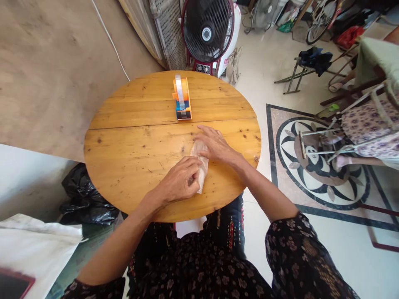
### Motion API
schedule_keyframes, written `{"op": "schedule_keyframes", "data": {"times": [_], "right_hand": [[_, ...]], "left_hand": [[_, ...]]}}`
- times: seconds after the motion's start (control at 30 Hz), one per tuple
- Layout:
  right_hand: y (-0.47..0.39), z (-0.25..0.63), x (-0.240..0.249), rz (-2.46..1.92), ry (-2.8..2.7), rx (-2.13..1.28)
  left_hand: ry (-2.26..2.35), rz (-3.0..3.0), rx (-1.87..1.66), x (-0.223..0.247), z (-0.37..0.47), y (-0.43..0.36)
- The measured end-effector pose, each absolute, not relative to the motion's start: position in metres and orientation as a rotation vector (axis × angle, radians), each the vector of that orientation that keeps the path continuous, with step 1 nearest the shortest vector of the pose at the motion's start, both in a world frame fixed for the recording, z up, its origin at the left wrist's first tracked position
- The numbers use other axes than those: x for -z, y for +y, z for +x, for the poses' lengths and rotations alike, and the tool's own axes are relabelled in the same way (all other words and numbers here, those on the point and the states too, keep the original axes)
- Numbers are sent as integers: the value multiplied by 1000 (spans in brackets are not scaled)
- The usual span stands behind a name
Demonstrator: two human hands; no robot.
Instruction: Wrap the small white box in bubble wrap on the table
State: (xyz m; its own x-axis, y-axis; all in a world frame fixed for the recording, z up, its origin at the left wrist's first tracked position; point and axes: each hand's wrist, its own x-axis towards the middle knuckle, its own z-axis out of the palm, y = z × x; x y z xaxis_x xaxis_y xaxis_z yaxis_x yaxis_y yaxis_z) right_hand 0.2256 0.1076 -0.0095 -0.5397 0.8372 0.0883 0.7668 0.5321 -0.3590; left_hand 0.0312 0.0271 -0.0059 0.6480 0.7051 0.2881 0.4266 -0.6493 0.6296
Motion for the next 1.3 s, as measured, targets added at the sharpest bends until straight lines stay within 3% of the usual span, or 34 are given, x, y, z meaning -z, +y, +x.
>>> {"op": "schedule_keyframes", "data": {"times": [0.27,0.63,0.8,1.1,1.3], "right_hand": [[76,262,16,-1702,-1958,-630],[107,218,7,-1979,-2279,-555],[105,218,7,-1866,-2200,-605],[76,216,2,-1297,-1658,-1111],[33,205,-20,-1248,-1615,-1147]], "left_hand": [[939,2317,-758,6,33,20],[959,2261,-786,7,34,17],[956,2241,-829,10,33,15],[1071,2335,-944,17,32,10],[1224,2342,-1063,22,35,3]]}}
